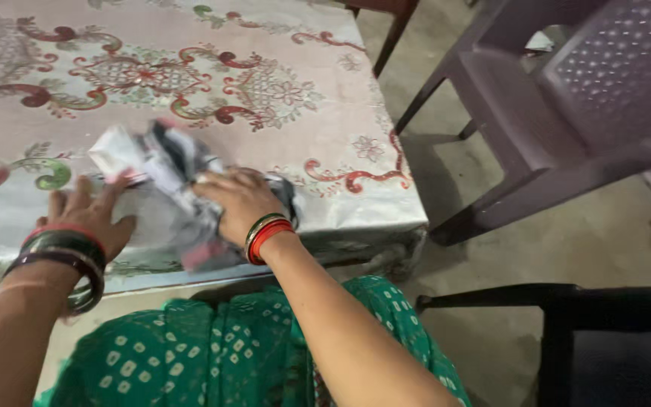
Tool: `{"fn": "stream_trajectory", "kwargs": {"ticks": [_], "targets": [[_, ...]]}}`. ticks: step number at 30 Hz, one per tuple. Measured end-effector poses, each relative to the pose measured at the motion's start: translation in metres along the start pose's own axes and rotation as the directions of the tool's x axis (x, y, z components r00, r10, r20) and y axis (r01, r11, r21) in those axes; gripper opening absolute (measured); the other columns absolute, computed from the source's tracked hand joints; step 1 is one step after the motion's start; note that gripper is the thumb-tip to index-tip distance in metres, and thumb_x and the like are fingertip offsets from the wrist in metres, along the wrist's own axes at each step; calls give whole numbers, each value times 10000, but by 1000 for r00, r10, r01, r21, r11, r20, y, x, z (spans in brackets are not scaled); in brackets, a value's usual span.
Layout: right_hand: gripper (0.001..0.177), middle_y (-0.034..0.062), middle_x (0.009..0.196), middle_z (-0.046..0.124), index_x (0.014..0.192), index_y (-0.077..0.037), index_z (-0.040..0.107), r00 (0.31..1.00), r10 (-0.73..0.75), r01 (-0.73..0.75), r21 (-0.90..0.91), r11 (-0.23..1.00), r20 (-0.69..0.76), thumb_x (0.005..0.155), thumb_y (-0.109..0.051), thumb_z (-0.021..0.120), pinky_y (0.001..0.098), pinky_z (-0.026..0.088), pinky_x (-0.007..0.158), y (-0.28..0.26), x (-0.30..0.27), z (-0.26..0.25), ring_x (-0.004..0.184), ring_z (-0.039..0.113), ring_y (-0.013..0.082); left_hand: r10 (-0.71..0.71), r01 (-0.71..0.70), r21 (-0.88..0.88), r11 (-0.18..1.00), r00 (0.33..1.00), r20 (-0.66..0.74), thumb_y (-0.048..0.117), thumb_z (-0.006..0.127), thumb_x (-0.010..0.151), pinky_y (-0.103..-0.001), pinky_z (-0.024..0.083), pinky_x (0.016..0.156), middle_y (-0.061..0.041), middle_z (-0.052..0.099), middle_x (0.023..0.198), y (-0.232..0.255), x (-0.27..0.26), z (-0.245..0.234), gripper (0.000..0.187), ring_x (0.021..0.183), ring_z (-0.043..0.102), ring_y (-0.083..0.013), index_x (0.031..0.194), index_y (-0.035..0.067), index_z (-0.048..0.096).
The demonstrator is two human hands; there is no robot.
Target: The person wipes an orange plastic chair with a cloth, cleaning the seat, backrest, and armrests. They then move to a nearby table covered with a patterned tablecloth and wipe its surface with the same cloth.
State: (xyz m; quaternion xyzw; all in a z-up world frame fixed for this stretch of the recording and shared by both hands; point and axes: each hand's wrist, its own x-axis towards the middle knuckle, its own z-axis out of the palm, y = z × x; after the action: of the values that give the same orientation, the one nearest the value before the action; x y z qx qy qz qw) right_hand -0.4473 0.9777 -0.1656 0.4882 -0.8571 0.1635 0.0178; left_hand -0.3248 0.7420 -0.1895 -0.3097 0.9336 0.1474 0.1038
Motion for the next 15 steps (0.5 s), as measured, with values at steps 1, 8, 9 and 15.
{"fn": "stream_trajectory", "kwargs": {"ticks": [1, 8, 9, 15], "targets": [[617, -73, 1550, 530, 1350, -305, 635, 994, 99, -100, -10, 995, -42, 789, -63, 546, 462, 312, 1226, 9, -6, -2, 1467, 433, 281, 31, -31, 0, 1000, 998, 49, 562, 601, 828, -579, 210, 1221, -61, 79, 1716, 16, 9, 4, 896, 1517, 112, -481, 1613, 332, 234], [534, 15, 1527, 500, 1366, -267, 613, 980, 140, -143, -11, 990, -139, 836, -307, 667, 578, 301, 1150, -11, -38, 1, 1439, 381, 388, 3, -2, -5, 1000, 997, 75, 516, 534, 919, -668, 219, 1208, 28, 103, 1756, 84, -11, 11, 717, 1595, 96, -364, 1576, 289, 359], [574, 26, 1535, 500, 1391, -241, 604, 996, 10, -13, -33, 999, -91, 830, -332, 681, 561, 313, 1166, -13, -45, 0, 1454, 388, 379, 18, -18, -28, 999, 1000, 15, 485, 549, 906, -666, 240, 1205, 24, 145, 1751, 90, -13, 13, 738, 1588, 128, -372, 1583, 255, 367], [545, 8, 1506, 558, 1357, -248, 663, 999, 25, -18, 142, 990, -43, 812, -257, 657, 465, 342, 1217, 50, -12, -17, 1437, 444, 345, 74, -80, -91, 993, 995, -64, 474, 596, 831, -637, 254, 1166, -7, 190, 1671, 74, 0, 15, 838, 1529, 155, -354, 1575, 205, 319]]}}
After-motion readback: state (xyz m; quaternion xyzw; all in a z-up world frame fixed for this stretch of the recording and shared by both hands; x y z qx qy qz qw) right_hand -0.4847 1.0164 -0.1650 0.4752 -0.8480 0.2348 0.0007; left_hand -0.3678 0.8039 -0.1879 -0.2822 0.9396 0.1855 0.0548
